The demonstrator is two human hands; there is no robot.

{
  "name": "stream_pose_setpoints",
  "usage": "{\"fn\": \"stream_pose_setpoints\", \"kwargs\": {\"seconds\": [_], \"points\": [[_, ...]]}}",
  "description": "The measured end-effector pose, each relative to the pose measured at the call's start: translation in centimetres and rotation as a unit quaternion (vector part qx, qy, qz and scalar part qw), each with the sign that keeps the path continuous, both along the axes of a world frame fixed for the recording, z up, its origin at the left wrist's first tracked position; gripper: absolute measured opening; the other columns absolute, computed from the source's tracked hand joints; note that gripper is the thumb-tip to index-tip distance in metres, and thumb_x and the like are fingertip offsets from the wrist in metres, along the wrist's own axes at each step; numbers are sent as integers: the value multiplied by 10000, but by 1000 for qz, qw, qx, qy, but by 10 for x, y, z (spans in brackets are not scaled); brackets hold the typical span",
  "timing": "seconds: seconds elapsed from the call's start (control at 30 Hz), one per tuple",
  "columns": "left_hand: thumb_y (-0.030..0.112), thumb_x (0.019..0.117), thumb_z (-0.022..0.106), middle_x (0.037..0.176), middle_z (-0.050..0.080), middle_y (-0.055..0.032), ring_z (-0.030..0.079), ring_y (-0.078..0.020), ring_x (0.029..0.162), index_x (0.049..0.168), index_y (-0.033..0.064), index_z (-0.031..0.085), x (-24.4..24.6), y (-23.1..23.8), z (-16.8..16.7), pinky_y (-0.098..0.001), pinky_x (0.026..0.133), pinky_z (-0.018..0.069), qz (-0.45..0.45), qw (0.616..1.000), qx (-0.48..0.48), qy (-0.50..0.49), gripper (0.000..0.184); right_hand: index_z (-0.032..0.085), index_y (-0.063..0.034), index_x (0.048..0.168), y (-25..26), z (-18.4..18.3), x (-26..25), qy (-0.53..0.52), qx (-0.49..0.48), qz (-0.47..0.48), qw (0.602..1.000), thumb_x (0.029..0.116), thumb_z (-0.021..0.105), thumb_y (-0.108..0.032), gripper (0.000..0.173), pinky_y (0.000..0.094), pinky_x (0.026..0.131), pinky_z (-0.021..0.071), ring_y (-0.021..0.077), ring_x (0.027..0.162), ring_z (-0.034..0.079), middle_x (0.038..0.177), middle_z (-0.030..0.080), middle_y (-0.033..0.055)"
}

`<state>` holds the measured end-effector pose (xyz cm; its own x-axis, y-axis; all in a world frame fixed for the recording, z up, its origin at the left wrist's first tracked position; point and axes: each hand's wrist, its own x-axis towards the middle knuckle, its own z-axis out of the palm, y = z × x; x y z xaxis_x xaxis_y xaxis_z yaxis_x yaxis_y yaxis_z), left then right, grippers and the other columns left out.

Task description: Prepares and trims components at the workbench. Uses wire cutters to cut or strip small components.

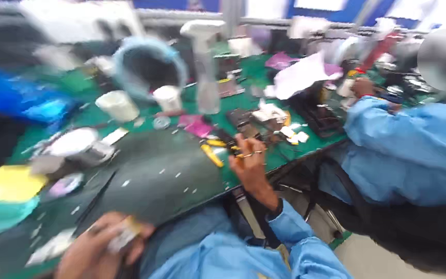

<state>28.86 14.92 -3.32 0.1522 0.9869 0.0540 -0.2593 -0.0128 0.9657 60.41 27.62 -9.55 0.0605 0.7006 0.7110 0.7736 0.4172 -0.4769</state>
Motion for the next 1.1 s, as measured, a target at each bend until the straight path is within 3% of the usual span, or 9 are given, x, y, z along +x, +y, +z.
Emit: {"fn": "stream_pose_setpoints", "kwargs": {"seconds": [0.1, 0.17, 0.27, 0.4, 0.57, 0.7, 0.83, 1.0, 1.1], "points": [[244, 1012, 623, 908, 769, -77, 724, -139, 628, 1012, 161, 628, 13, 2, 0, -254, 523, 598, 63, 996, 8, -68, 84, 567, 35, 1435, -7, 6, -2, 32, -2, 109, 994, 1001, 609, -273, 534, 461, 1076, 476, 340, 1262, 556, 1357, 557, 293], [183, 1012, 604, 902, 770, -93, 740, -168, 647, 1017, 140, 583, 22, 9, 2, -280, 558, 619, 67, 992, 15, -102, 48, 488, 93, 1456, -19, 20, 4, 98, -19, 213, 972, 1073, 481, -323, 565, 385, 1075, 486, 251, 1290, 549, 1408, 534, 249], [100, 1023, 557, 1058, 763, -162, 765, -218, 723, 1033, 98, 541, 24, 4, -1, -313, 598, 637, 57, 988, 31, -138, 20, 481, -36, 1485, -44, 30, -7, 333, -134, 407, 840, 1046, 531, -474, 623, 447, 1031, 548, 254, 1255, 619, 1422, 600, 115], [38, 1013, 513, 1247, 708, -208, 768, -215, 759, 997, 88, 503, 28, 1, -8, -279, 537, 605, 34, 987, 58, -148, 53, 547, -93, 1449, -69, 37, -26, 478, -298, 527, 637, 980, 638, -461, 603, 521, 1012, 556, 322, 1199, 657, 1338, 655, 151], [-9, 1010, 553, 1108, 743, -184, 744, -169, 688, 1054, 84, 493, 32, -3, -11, -225, 499, 570, 26, 985, 62, -160, 119, 539, -52, 1446, -83, 38, -39, 441, -344, 593, 579, 1066, 486, -460, 560, 441, 911, 598, 273, 1075, 688, 1232, 677, 148], [11, 1018, 579, 1063, 758, -154, 712, -112, 682, 1119, 55, 555, 35, -5, -10, -183, 515, 530, 39, 989, 95, -110, 113, 575, -103, 1363, -82, 34, -50, 391, -281, 585, 652, 1027, 626, -360, 426, 325, 759, 588, 151, 894, 669, 1062, 679, 51], [60, 1028, 580, 1055, 749, -75, 706, -93, 783, 1147, 62, 596, 37, -8, -10, -178, 589, 546, 63, 988, 137, -22, 121, 512, -1, 1286, -75, 41, -59, 308, -189, 558, 747, 938, 745, -99, 430, 297, 831, 572, 150, 955, 668, 1103, 696, 104], [65, 1020, 588, 1018, 732, -18, 691, -75, 826, 1143, 59, 619, 42, -12, -6, -188, 656, 565, 108, 978, 166, 65, 127, 569, -43, 1232, -74, 57, -75, 230, -113, 525, 811, 863, 834, -91, 457, 272, 816, 595, 129, 962, 678, 1160, 679, 96], [79, 1016, 602, 1033, 724, 0, 684, -40, 882, 1129, 33, 643, 46, -15, -7, -199, 752, 586, 145, 956, 212, 145, 129, 535, 13, 1212, -74, 62, -85, 203, -104, 487, 843, 848, 854, -136, 506, 275, 816, 594, 120, 930, 680, 1064, 696, 92]]}}
